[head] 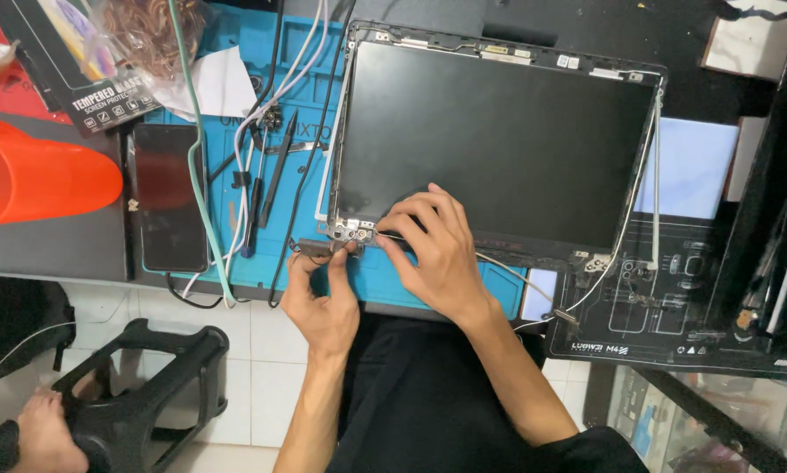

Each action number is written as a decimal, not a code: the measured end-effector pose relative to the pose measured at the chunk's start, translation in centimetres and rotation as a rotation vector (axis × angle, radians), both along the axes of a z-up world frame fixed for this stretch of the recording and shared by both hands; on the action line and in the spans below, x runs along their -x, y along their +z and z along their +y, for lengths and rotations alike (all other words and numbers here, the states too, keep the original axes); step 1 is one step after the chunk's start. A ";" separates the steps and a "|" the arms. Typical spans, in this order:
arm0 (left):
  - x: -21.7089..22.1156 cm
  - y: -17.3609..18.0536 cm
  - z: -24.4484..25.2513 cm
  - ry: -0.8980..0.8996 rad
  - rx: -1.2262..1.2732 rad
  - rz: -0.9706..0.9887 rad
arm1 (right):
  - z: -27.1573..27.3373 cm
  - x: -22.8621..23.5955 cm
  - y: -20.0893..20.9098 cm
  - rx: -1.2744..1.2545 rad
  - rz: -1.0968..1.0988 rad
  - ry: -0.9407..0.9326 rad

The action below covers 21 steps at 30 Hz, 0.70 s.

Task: The person removes a metal bracket from the bottom edge of a laptop screen using a screwdriver. They then lift the screen assembly to disconnect cables and set it aside. Finally, they remove the motherboard and the cooling fan assembly from the laptop chassis.

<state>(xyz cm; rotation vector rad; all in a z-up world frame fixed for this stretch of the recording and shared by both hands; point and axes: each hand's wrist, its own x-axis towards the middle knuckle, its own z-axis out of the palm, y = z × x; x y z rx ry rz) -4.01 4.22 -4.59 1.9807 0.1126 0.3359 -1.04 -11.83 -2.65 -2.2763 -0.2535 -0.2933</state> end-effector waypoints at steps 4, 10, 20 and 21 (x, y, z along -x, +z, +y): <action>-0.4 0.7 -0.1 0.032 0.057 0.094 | 0.0 0.1 -0.1 0.016 0.003 0.021; -0.4 0.8 0.2 0.033 0.109 0.083 | -0.1 0.4 -0.6 0.067 -0.021 0.075; -0.6 1.5 0.6 -0.146 -0.085 -0.040 | -0.5 0.6 -1.4 0.030 -0.049 0.113; -0.8 1.9 0.5 -0.196 -0.136 -0.081 | -0.6 0.7 -1.6 0.020 -0.050 0.115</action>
